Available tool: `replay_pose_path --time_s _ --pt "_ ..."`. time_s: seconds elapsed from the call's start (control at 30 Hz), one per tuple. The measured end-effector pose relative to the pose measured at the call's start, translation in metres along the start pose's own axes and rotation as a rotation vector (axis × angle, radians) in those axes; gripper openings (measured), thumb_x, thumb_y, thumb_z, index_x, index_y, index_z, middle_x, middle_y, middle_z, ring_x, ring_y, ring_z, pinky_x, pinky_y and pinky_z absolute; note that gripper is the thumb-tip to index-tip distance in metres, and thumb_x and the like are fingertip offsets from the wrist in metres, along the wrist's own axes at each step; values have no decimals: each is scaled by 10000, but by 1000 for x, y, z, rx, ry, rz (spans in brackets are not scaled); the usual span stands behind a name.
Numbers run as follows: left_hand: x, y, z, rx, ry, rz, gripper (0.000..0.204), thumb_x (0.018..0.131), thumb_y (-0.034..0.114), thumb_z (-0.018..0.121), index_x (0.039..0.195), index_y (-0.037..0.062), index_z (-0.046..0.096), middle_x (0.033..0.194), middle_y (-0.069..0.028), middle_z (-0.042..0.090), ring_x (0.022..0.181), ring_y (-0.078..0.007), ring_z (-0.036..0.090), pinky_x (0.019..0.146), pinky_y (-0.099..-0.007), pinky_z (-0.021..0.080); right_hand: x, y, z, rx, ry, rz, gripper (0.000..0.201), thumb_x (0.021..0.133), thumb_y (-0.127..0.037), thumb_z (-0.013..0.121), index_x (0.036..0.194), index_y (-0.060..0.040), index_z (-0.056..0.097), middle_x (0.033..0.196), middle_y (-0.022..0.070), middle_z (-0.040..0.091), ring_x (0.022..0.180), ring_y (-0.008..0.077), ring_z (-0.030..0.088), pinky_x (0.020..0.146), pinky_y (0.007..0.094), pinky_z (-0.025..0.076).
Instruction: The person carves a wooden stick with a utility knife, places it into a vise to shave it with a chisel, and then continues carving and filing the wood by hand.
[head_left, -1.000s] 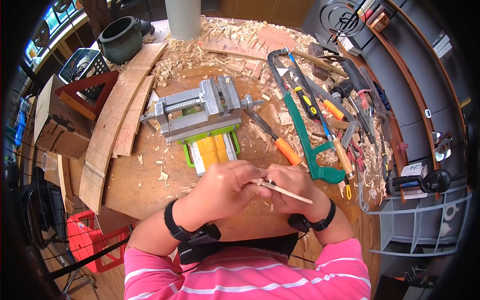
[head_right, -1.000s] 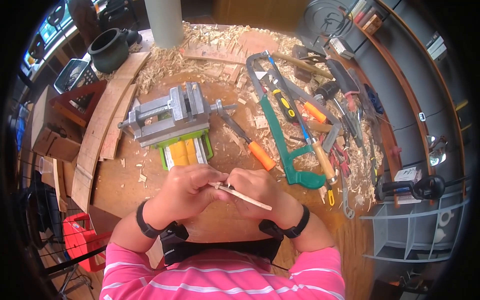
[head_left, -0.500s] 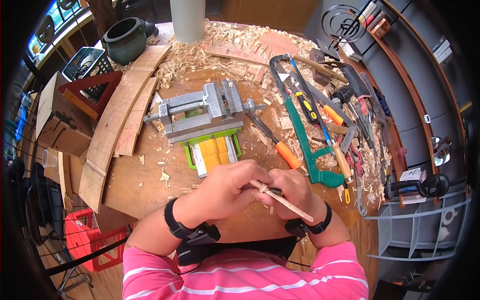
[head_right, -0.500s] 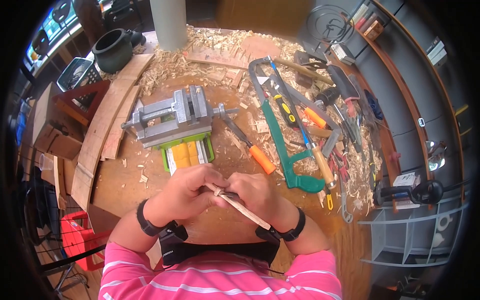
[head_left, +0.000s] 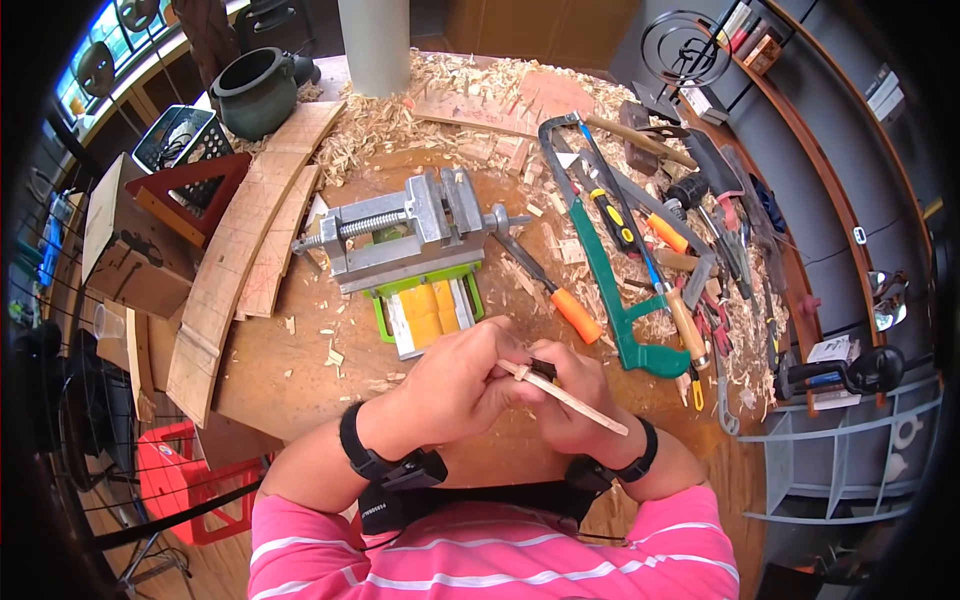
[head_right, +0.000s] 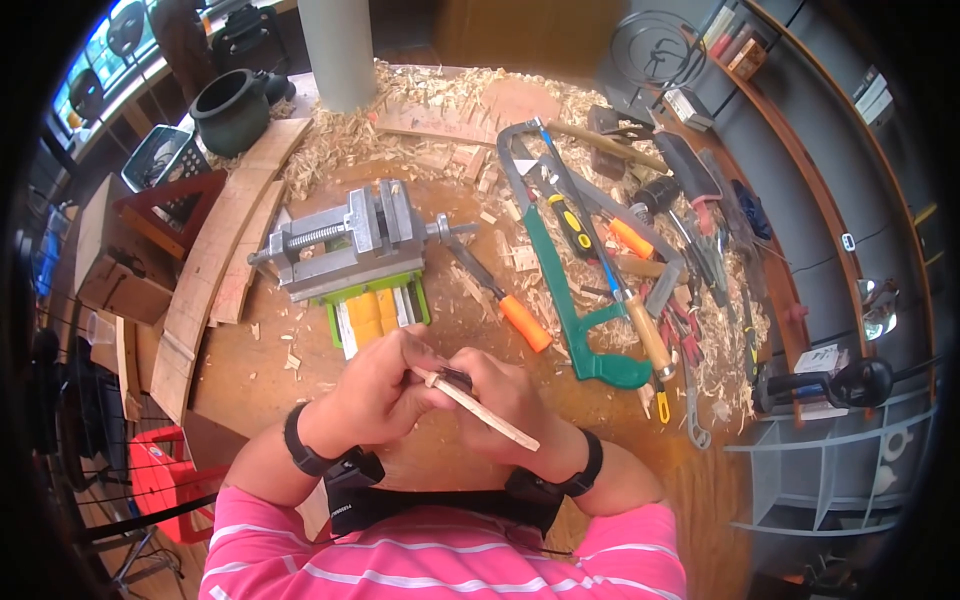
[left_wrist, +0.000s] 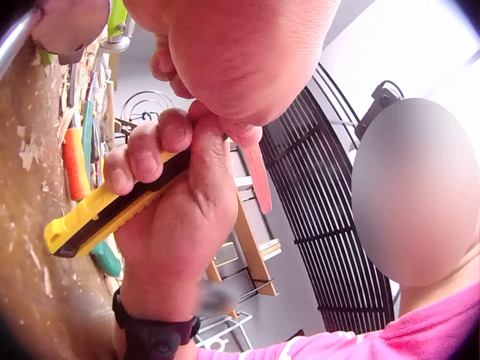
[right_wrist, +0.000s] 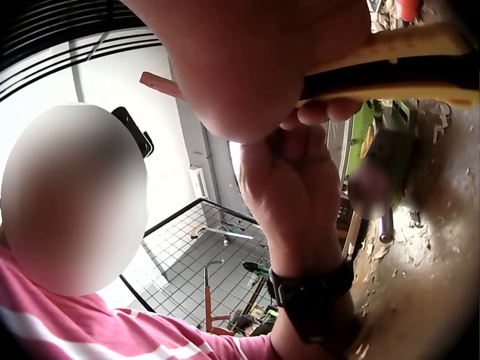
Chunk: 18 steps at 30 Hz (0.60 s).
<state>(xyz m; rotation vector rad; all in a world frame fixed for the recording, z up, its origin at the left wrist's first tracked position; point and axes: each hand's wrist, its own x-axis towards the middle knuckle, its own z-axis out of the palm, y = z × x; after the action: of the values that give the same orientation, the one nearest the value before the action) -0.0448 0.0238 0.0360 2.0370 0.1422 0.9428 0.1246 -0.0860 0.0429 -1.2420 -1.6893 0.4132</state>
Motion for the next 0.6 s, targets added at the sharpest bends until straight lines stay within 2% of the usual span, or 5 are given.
replay_pose_path --time_s 0.13,0.33,0.4,0.5,0.6 --pt "0 0 3 -182 3 -121 334 910 169 837 1090 47 583 954 -135 650 827 -329 691 672 -391 532 2 -1 -5 34 11 -1 183 919 -13 733 1049 -10 604 868 151 668 718 322 702 620 388 538" --pt "1 -6 1 -146 -32 -75 339 908 129 833 1145 50 603 1014 -129 650 838 -298 691 704 -357 551 7 10 -20 -13 -43 -114 208 893 4 738 1060 -9 614 873 153 679 720 305 706 613 369 535" --pt "2 -6 -1 -144 -56 -84 338 937 188 835 1144 57 602 950 -76 638 796 -210 590 697 -321 466 8 14 -26 -29 -68 -152 224 872 12 737 1059 -7 615 872 151 679 717 309 704 610 371 534" --pt "5 1 -6 -159 -64 -166 350 899 127 838 1177 52 639 995 -104 645 833 -259 667 698 -343 536 5 21 -23 -50 -89 -207 251 834 21 733 1054 -6 616 868 149 678 713 321 699 604 380 533" --pt "7 0 -7 -148 -26 -153 345 885 153 856 1161 65 670 951 -84 637 799 -228 635 672 -332 509 3 19 -23 -44 -78 -194 250 821 14 728 1043 -8 617 863 147 676 709 329 693 597 395 529"
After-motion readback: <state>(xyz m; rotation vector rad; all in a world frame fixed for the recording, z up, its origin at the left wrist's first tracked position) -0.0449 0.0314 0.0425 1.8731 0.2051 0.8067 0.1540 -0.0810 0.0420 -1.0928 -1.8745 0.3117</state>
